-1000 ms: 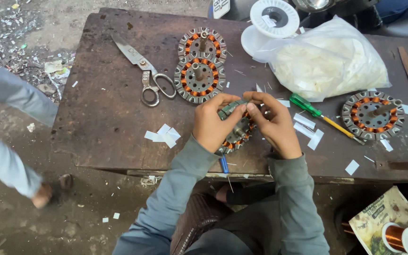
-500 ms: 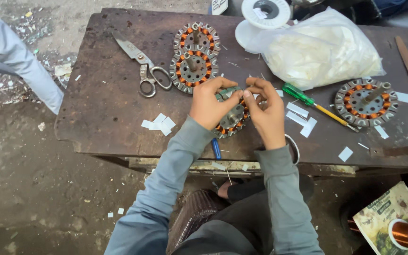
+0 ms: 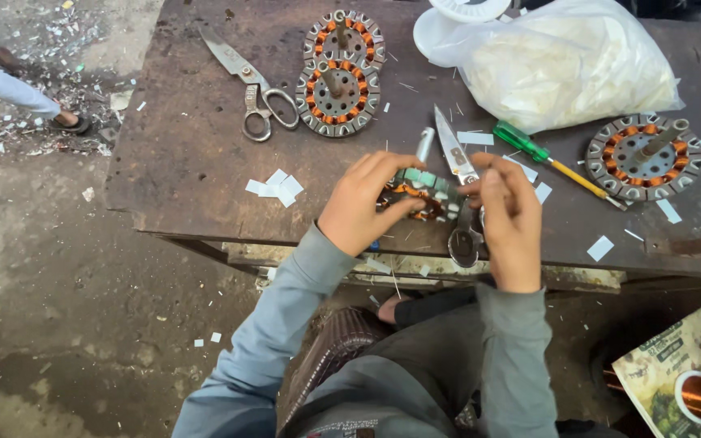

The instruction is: The person cuts small white rectangular pieces from a strip using scissors and places them into the slots of a circular motor stator. They repeat this process, cutting and inserting the pieces into the stator's winding slots.

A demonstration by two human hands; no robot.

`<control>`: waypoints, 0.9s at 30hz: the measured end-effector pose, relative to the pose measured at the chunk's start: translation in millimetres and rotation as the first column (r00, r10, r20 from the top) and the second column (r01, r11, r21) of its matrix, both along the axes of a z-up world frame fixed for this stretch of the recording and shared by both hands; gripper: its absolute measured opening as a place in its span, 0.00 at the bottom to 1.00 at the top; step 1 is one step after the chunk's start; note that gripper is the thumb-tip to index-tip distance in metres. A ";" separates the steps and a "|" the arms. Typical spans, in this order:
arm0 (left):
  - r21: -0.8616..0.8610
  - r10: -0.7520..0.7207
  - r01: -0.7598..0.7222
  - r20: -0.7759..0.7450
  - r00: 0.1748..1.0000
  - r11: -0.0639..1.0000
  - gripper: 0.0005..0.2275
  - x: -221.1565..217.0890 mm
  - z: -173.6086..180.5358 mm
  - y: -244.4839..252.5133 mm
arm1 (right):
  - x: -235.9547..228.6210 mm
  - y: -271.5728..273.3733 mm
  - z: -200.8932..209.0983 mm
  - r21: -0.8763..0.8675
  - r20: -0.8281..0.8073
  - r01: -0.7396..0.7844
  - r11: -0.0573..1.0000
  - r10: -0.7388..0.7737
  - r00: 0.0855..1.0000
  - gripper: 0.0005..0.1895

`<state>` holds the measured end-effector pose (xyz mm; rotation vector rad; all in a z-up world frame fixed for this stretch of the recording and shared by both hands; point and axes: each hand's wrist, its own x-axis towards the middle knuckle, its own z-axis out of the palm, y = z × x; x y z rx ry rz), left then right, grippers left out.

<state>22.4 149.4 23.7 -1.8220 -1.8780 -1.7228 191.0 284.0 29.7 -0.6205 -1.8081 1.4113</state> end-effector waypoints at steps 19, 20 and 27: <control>0.111 0.359 -0.360 0.029 0.933 0.926 0.25 32.3 -34.8 -22.4 | -72.6 39.7 6.8 0.624 0.391 -0.133 0.770 -0.161 0.906 0.26; 0.067 0.397 -0.401 0.057 0.916 0.914 0.27 32.3 -38.5 -23.8 | -78.0 40.0 8.4 0.673 0.372 -0.108 0.732 -0.209 0.904 0.25; -0.405 0.462 -0.405 0.050 0.885 0.820 0.22 35.8 -67.9 -28.1 | -103.7 46.6 -13.1 0.767 0.320 -0.032 0.641 -0.339 0.885 0.25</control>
